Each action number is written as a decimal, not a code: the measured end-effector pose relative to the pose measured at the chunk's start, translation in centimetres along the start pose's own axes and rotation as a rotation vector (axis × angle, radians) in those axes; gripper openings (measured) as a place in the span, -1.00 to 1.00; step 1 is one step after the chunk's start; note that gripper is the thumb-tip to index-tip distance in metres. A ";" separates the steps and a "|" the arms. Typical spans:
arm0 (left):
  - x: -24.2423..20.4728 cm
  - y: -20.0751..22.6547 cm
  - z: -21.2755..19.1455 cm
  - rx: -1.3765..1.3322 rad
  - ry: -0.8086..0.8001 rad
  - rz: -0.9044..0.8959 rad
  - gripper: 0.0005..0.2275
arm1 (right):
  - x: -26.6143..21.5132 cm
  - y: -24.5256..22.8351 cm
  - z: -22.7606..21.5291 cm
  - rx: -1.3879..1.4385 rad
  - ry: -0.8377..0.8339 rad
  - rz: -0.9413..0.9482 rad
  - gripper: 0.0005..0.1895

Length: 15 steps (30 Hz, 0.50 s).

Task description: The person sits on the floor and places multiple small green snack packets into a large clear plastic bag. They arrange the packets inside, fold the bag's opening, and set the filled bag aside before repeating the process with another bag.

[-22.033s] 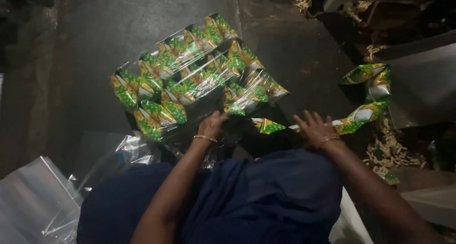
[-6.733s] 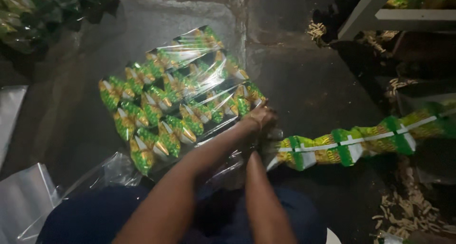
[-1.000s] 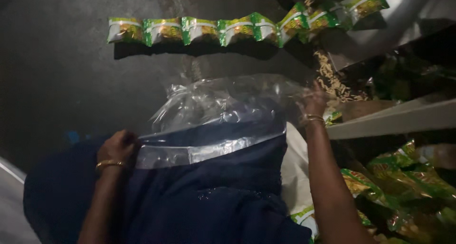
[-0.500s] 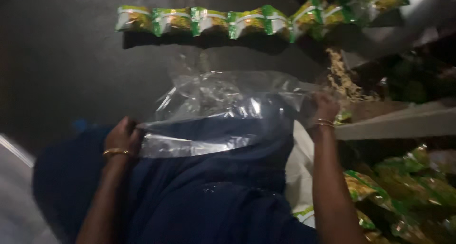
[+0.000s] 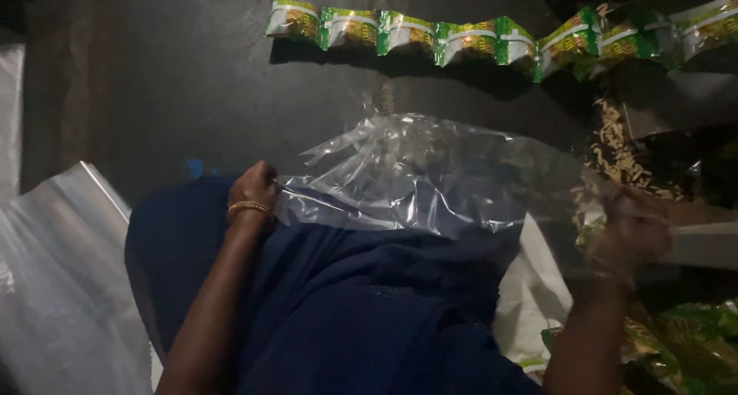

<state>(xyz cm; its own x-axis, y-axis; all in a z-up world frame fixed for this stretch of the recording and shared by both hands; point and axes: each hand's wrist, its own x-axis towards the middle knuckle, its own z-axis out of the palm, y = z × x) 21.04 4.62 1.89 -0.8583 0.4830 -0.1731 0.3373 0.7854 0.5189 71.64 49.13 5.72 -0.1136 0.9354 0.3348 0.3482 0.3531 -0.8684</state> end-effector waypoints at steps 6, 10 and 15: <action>0.0 0.3 -0.1 0.004 -0.013 0.013 -0.83 | -1.1 -2.8 -3.2 -0.080 -0.117 -0.031 -0.83; 0.2 -0.2 0.2 -0.009 -0.014 -0.015 -0.82 | -2.4 -4.9 -3.8 -0.137 -0.275 -0.047 -0.86; 1.0 -0.1 0.5 0.051 -0.029 -0.055 -0.80 | -5.7 -8.0 -4.2 -0.230 -0.546 -0.059 -0.89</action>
<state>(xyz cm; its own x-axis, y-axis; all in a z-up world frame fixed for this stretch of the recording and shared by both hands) 20.32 5.21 1.24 -0.8649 0.4488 -0.2248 0.3095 0.8294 0.4651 73.41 40.89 12.28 -0.5799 0.8097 0.0905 0.5126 0.4489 -0.7320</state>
